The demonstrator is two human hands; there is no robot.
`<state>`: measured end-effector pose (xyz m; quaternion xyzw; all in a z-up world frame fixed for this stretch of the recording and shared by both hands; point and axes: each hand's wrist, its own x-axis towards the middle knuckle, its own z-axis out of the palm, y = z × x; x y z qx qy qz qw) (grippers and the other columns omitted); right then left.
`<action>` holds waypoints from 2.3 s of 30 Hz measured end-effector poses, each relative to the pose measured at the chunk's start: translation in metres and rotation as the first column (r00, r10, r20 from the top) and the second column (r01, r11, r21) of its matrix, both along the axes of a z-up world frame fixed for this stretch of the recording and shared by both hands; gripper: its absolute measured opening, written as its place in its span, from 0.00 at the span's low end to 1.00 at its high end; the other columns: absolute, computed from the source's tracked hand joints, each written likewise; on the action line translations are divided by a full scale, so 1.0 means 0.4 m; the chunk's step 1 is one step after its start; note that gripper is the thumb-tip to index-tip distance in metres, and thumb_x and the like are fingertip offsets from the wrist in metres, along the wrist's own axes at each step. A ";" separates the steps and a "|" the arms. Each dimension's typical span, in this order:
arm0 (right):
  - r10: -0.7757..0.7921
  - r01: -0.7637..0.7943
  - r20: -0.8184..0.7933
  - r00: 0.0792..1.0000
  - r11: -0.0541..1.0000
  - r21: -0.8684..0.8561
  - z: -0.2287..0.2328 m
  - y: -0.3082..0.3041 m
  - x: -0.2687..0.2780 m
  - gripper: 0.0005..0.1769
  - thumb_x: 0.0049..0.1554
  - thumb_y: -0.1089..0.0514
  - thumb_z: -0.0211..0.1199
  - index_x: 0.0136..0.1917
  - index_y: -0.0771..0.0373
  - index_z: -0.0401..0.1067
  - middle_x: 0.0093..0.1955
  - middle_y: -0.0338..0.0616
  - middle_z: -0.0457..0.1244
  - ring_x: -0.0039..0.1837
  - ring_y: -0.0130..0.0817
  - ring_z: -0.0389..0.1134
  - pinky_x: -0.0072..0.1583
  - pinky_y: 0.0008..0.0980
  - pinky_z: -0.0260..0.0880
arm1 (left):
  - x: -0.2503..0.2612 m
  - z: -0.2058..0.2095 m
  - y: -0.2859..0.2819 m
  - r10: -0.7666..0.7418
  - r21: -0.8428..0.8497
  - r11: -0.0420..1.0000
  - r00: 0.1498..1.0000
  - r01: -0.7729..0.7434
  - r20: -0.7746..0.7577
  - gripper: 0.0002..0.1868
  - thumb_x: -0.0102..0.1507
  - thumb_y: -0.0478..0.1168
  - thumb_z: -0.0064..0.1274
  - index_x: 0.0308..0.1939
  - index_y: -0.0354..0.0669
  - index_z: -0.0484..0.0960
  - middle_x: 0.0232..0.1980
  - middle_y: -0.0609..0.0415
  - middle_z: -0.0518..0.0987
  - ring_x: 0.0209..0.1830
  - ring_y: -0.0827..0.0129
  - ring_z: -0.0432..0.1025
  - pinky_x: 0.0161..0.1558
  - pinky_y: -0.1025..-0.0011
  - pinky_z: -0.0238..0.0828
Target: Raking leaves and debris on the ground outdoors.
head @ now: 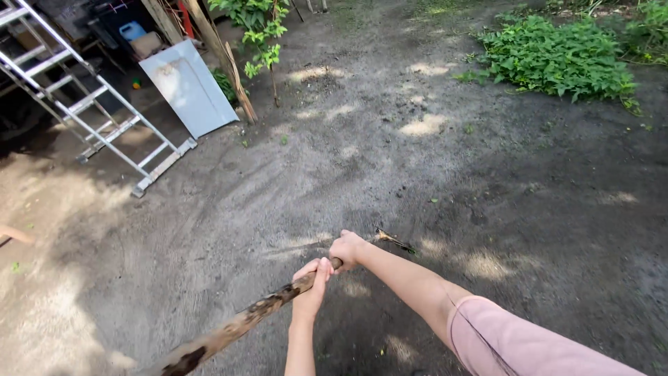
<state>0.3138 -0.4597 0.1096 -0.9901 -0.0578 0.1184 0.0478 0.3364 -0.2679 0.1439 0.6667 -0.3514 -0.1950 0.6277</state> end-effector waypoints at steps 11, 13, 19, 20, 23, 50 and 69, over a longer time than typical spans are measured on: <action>-0.665 0.362 0.381 0.642 0.702 0.614 -0.224 -0.201 0.089 0.16 0.53 0.53 0.63 0.54 0.58 0.74 0.53 0.56 0.67 0.57 0.57 0.66 0.61 0.51 0.64 | 0.190 -0.122 -0.428 -0.107 0.122 0.988 0.991 0.097 0.083 0.19 0.68 0.50 0.53 0.31 0.37 0.76 0.28 0.55 0.75 0.31 0.74 0.66 0.36 0.70 0.67; -0.724 0.449 0.325 0.608 0.651 0.612 -0.201 -0.228 0.109 0.10 0.56 0.53 0.62 0.51 0.57 0.76 0.52 0.54 0.69 0.57 0.56 0.66 0.63 0.49 0.63 | 0.221 -0.110 -0.478 -0.166 0.084 0.984 0.978 0.157 0.125 0.21 0.70 0.50 0.51 0.30 0.37 0.74 0.26 0.52 0.71 0.29 0.73 0.62 0.34 0.68 0.64; -0.869 0.024 0.253 0.426 0.291 0.956 -0.182 -0.229 0.179 0.12 0.68 0.51 0.51 0.51 0.60 0.69 0.46 0.44 0.65 0.51 0.33 0.65 0.57 0.35 0.68 | 0.325 -0.107 -0.544 -0.349 0.182 0.936 0.864 0.302 0.363 0.20 0.69 0.50 0.51 0.31 0.38 0.70 0.25 0.49 0.69 0.26 0.66 0.63 0.33 0.66 0.65; -0.885 -0.029 0.258 0.387 0.268 0.963 -0.178 -0.227 0.192 0.11 0.67 0.52 0.54 0.51 0.61 0.68 0.47 0.43 0.63 0.51 0.32 0.63 0.58 0.36 0.67 | 0.340 -0.097 -0.563 -0.388 0.158 0.921 0.869 0.355 0.306 0.19 0.69 0.49 0.51 0.32 0.38 0.70 0.26 0.50 0.70 0.27 0.65 0.64 0.35 0.65 0.66; -0.971 -0.144 0.043 0.237 0.009 0.990 -0.253 -0.205 0.231 0.16 0.67 0.48 0.48 0.53 0.60 0.70 0.50 0.37 0.64 0.54 0.27 0.64 0.60 0.34 0.66 | 0.371 -0.060 -0.552 -0.518 0.151 0.855 0.807 0.496 0.282 0.19 0.69 0.46 0.53 0.30 0.37 0.70 0.27 0.49 0.70 0.28 0.62 0.65 0.37 0.64 0.66; -0.800 0.115 0.096 -0.593 0.035 0.993 -0.263 0.740 -0.080 0.10 0.59 0.62 0.65 0.38 0.67 0.72 0.37 0.38 0.67 0.43 0.25 0.67 0.47 0.29 0.68 | 0.192 -0.489 -0.064 -0.903 0.533 0.059 -0.183 0.844 0.389 0.30 0.48 0.28 0.57 0.55 0.44 0.76 0.56 0.43 0.78 0.59 0.46 0.69 0.58 0.54 0.65; -0.495 0.021 0.098 -0.863 0.159 0.987 0.072 1.690 -0.197 0.19 0.62 0.60 0.54 0.30 0.65 0.68 0.32 0.40 0.62 0.41 0.33 0.64 0.58 0.40 0.70 | -0.092 -0.306 0.775 -0.648 0.555 -0.437 -0.676 0.707 0.351 0.09 0.63 0.44 0.57 0.41 0.46 0.87 0.38 0.42 0.82 0.42 0.45 0.77 0.42 0.52 0.73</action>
